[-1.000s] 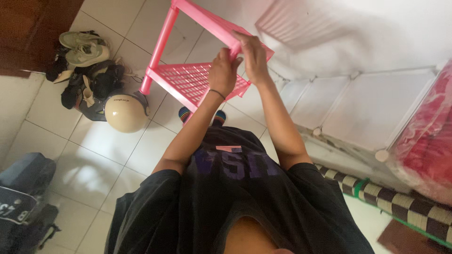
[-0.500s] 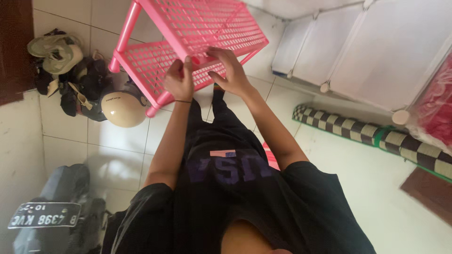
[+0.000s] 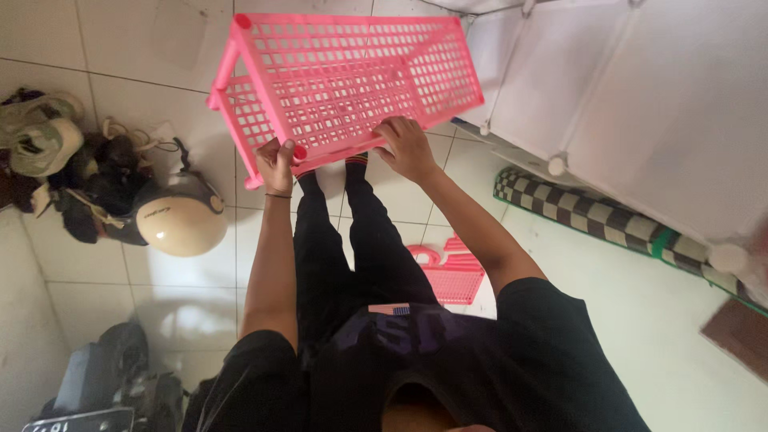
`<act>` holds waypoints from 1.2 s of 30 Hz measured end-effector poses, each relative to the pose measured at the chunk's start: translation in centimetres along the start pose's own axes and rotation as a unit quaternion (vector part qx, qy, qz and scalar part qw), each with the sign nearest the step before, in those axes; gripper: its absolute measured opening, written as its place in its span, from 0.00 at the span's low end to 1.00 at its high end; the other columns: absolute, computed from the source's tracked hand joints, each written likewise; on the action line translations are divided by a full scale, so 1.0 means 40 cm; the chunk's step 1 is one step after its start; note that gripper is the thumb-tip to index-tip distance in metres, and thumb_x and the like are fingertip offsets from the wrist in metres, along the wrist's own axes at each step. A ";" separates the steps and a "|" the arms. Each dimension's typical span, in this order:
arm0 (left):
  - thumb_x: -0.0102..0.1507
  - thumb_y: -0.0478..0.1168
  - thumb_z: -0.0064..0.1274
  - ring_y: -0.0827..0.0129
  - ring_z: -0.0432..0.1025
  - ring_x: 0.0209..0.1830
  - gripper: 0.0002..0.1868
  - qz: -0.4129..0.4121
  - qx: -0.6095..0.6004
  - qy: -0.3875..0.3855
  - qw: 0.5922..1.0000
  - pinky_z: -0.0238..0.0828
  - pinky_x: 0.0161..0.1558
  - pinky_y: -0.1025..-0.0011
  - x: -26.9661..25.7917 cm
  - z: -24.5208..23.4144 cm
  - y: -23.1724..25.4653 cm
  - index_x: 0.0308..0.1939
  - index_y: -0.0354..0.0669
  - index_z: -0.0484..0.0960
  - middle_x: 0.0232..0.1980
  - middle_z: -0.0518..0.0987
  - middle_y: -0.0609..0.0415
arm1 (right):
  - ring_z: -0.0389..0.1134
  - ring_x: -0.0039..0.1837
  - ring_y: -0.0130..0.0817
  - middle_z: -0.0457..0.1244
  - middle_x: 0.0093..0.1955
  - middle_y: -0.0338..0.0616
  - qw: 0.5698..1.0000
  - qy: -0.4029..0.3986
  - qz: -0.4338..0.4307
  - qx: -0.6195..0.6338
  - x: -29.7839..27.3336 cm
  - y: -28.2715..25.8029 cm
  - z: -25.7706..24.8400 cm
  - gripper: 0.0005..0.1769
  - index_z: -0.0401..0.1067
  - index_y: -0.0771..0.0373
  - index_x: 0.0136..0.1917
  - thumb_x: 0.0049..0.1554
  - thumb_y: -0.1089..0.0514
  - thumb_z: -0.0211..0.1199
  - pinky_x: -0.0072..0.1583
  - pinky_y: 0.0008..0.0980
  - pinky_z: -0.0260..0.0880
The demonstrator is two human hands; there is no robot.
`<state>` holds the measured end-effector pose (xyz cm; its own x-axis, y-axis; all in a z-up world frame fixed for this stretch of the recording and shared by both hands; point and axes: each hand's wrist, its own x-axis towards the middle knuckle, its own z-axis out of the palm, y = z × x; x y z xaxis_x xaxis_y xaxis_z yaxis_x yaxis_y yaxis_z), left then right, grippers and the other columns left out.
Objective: The person assembles a pink plastic storage rack by hand, connecting multiple grid panels and cylindrical rods. They repeatedly pick up parts, align them, and snap them together to form a multi-tiered structure.
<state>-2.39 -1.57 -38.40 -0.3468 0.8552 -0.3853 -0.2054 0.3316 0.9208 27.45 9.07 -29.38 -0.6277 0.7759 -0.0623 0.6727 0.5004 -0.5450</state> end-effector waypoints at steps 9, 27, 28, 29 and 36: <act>0.61 0.46 0.56 0.80 0.66 0.21 0.16 -0.029 -0.005 -0.040 0.999 0.59 0.24 0.76 0.204 -0.078 -0.269 0.27 0.36 0.83 0.23 0.76 0.60 | 0.60 0.75 0.47 0.60 0.71 0.46 0.993 0.070 -0.093 0.002 0.083 0.142 0.282 0.18 0.69 0.60 0.46 0.52 0.54 0.77 0.73 0.54 0.60; 0.77 0.53 0.36 0.49 0.68 0.58 0.25 -0.006 0.221 0.132 0.966 0.65 0.61 0.55 0.270 -0.081 -0.626 0.52 0.35 0.81 0.53 0.79 0.40 | 0.56 0.80 0.49 0.56 0.78 0.47 0.991 -0.038 -0.118 -0.059 0.149 0.284 0.705 0.17 0.69 0.62 0.41 0.49 0.53 0.76 0.77 0.56 0.54; 0.76 0.53 0.37 0.48 0.68 0.57 0.25 -0.024 0.221 0.142 0.965 0.65 0.61 0.55 0.261 -0.080 -0.631 0.55 0.34 0.79 0.53 0.79 0.40 | 0.56 0.80 0.50 0.56 0.78 0.48 0.990 -0.045 -0.113 -0.069 0.137 0.281 0.724 0.17 0.70 0.61 0.41 0.49 0.53 0.76 0.77 0.56 0.54; 0.75 0.53 0.37 0.48 0.68 0.57 0.25 -0.042 0.221 0.152 0.962 0.64 0.62 0.55 0.250 -0.074 -0.637 0.57 0.34 0.78 0.53 0.78 0.40 | 0.55 0.79 0.51 0.56 0.78 0.50 0.990 -0.053 -0.108 -0.078 0.123 0.274 0.742 0.16 0.70 0.61 0.42 0.49 0.53 0.76 0.76 0.57 0.54; 0.73 0.48 0.43 0.44 0.69 0.57 0.24 -0.043 0.215 0.164 0.962 0.68 0.60 0.55 0.189 -0.076 -0.760 0.63 0.30 0.71 0.59 0.72 0.34 | 0.55 0.76 0.53 0.56 0.77 0.52 0.990 -0.075 -0.078 -0.086 0.105 0.169 0.795 0.16 0.74 0.61 0.47 0.48 0.52 0.71 0.72 0.59 0.54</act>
<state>-1.54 -6.39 -69.48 -0.6305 0.6688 -0.3939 0.1278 0.5900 0.7972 16.91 3.51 -59.90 -0.7716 0.6250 -0.1183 0.6115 0.6777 -0.4083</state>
